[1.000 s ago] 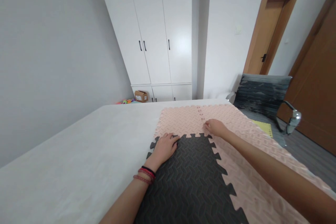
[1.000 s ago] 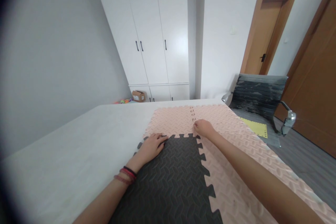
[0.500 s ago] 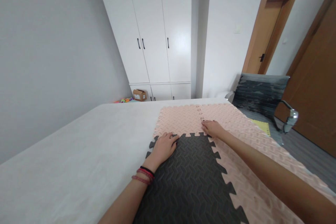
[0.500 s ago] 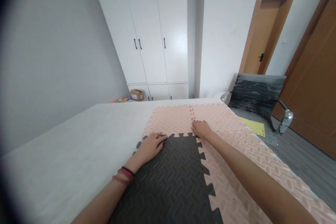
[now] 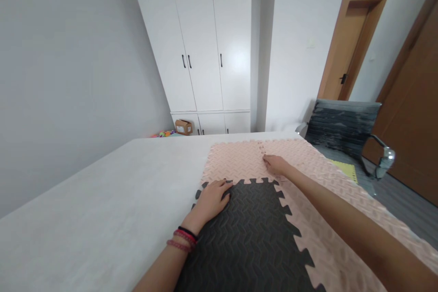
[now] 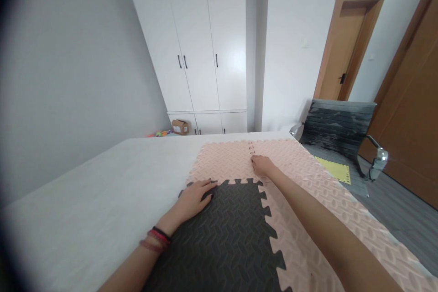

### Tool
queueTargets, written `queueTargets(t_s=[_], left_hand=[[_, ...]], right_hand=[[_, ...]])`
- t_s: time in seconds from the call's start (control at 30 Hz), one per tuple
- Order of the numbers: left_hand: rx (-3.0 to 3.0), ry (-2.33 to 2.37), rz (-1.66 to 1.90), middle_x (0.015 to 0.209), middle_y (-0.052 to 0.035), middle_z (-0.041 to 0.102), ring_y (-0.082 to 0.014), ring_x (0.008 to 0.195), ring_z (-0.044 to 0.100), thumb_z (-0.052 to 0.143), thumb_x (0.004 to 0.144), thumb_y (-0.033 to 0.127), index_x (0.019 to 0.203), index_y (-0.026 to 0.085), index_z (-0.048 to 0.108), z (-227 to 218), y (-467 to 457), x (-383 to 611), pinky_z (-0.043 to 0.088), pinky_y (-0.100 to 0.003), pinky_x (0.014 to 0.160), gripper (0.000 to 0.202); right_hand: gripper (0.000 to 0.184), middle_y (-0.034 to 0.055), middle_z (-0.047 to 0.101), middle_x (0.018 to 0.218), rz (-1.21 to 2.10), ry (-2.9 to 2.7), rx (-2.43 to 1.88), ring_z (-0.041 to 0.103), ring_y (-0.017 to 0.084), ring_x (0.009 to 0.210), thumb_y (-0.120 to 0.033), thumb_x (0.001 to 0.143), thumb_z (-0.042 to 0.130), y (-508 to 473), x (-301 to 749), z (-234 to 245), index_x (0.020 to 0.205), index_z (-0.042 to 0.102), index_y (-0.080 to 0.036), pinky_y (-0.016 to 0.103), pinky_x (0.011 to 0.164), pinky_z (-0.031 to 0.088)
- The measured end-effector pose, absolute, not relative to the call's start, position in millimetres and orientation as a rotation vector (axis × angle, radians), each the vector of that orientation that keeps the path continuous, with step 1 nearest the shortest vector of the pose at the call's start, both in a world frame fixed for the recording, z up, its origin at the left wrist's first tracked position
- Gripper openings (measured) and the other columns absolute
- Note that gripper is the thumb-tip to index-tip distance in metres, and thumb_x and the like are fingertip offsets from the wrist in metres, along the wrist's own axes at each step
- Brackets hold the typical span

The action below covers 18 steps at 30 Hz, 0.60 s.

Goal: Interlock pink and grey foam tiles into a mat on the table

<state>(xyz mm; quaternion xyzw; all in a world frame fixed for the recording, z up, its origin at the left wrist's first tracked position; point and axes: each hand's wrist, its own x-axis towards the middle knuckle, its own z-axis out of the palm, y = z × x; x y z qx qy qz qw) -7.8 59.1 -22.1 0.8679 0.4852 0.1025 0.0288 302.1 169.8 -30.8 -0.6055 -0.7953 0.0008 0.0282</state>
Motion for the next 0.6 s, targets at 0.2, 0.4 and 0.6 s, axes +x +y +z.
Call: queueTargets(t_s=[0.2,0.4,0.6], left_hand=[[2.666,1.479,0.286,0.136,-0.0099,0.055,-0.0268,0.124,0.050,0.043,0.089,0.029,0.131,0.023,0.055,-20.7,60.6,-6.9,0.041,-0.044,0.104,0.044],[2.658,1.468,0.295,0.134,-0.0102,0.056,-0.0267,0.123,0.051,0.043,0.089,0.029,0.130,0.023,0.056,-20.3,60.1,-8.3,0.041,-0.044,0.104,0.043],[2.647,1.462,0.304,0.133,-0.0085,0.057,-0.0261,0.122,0.052,0.044,0.089,0.029,0.129,0.024,0.057,-18.1,60.5,-8.3,0.042,-0.044,0.103,0.043]], right_hand=[[0.035,0.0081,0.062,0.116,-0.028,-2.437,-1.910,0.056,0.020,0.111,-0.042,0.095,0.043,171.6,297.9,-41.6,0.111,0.061,-0.016,0.046,0.101,0.038],[0.034,0.0069,0.063,0.111,0.015,-2.411,-2.010,0.059,0.019,0.102,-0.045,0.092,0.050,199.5,307.0,-24.6,0.108,0.062,-0.017,0.043,0.092,0.047],[0.041,0.0095,0.056,0.126,-0.005,-2.348,-1.955,0.054,0.022,0.114,-0.045,0.093,0.049,222.2,303.6,-32.3,0.123,0.054,-0.018,0.049,0.099,0.042]])
